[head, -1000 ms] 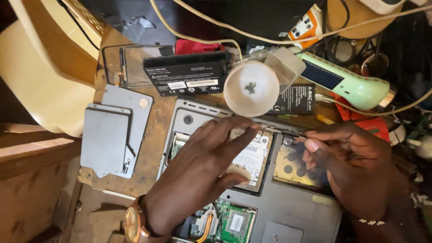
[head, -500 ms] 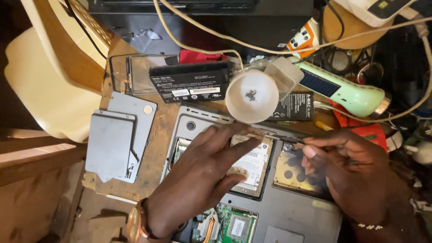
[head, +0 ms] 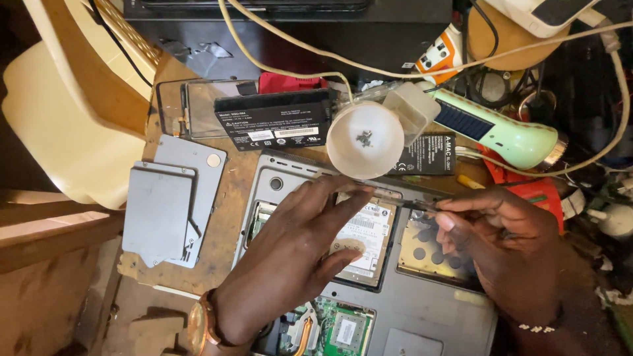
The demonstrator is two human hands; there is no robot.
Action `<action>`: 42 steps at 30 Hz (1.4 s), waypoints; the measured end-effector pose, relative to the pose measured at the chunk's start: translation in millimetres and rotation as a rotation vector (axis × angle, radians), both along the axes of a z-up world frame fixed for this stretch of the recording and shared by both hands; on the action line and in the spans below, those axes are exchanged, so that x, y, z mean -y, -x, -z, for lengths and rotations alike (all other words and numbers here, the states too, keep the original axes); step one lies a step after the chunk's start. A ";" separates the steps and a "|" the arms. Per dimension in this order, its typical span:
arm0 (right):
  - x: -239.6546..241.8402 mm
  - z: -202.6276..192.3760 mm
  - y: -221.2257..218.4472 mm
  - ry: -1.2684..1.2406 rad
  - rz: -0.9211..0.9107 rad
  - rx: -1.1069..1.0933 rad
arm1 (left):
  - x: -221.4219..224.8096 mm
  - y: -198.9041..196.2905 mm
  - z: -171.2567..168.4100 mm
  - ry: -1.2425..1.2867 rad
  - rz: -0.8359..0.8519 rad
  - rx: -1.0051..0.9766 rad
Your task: Remove and inspect a hard drive from a laptop chassis using a screwdriver
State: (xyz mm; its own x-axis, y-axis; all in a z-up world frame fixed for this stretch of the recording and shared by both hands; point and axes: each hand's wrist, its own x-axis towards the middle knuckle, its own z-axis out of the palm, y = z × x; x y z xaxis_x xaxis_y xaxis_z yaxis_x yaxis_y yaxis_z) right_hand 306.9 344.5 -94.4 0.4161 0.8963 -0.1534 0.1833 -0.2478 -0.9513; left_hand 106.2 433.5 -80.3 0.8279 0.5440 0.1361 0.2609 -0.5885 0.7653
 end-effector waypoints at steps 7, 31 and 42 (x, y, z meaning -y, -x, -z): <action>-1.7 -5.0 2.2 0.022 -0.004 0.052 | 2.3 -2.9 1.8 -0.027 -0.036 -0.013; 0.4 -2.5 -1.1 0.035 0.004 -0.022 | 0.3 -5.0 -4.7 0.085 -0.096 0.133; 0.2 -1.5 0.0 -0.001 0.003 0.063 | 1.3 -6.3 -3.7 0.069 -0.115 0.122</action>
State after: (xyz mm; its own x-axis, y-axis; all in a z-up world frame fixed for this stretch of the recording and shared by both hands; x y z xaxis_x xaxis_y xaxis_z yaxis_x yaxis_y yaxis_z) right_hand 306.8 344.3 -93.0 0.4272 0.8954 -0.1257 0.2425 -0.2475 -0.9381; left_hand 112.4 432.2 -76.7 0.7397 0.6454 0.1907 0.2261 -0.5052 0.8328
